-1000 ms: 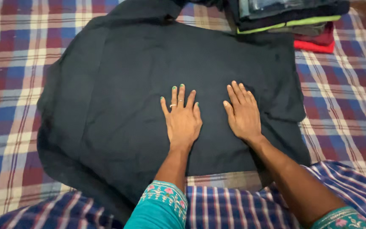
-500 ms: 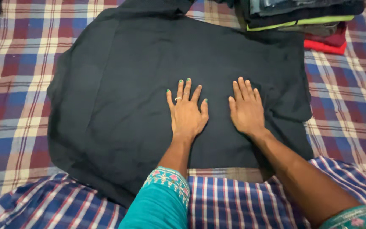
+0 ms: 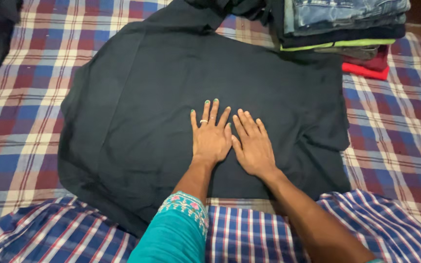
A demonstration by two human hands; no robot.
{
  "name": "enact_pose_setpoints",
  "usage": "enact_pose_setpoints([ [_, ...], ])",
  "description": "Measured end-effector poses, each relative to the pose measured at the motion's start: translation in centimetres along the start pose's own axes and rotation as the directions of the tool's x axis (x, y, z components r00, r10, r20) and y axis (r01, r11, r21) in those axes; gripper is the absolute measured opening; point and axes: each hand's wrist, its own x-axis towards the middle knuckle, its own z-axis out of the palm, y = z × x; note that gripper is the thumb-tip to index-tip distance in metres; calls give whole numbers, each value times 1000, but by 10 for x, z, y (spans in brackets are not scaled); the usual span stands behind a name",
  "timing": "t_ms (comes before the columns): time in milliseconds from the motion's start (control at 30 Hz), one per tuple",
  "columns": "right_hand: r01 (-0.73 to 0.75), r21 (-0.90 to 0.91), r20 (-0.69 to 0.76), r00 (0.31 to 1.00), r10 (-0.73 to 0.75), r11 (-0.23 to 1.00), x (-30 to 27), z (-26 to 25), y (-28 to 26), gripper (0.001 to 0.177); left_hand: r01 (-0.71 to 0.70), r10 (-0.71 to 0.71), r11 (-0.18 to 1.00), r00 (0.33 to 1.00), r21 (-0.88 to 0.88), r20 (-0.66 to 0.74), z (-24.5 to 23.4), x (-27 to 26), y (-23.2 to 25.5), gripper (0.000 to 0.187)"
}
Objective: The person unfolds and then smooths a dark long-sleeved shirt on a bed, spreading out the sleeves and body before beginning to fold one side.
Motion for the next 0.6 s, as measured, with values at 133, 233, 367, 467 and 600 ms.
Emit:
enact_pose_setpoints([
  [133, -12, 5, 9, 1000, 12, 1000, -3, 1, 2, 58, 13, -14, 1000, 999, 21, 45, 1, -1, 1, 53],
  [233, -12, 15, -3, 1000, 12, 1000, -2, 0, 1, 59, 14, -15, 1000, 999, 25, 41, -2, 1, 3, 53],
  [367, -3, 5, -11, 1000, 4, 1000, -2, 1, 0, 59, 28, -29, 999, 998, 36, 51, -6, 0, 6, 53],
  [467, -16, 14, -13, 1000, 16, 1000, -2, 0, 0, 58, 23, -23, 999, 999, 25, 27, -11, 0, 8, 52],
  [600, -8, 0, 0, 1000, 8, 1000, -2, 0, 2, 59, 29, -30, 999, 999, 22, 31, -14, 0, 10, 51],
])
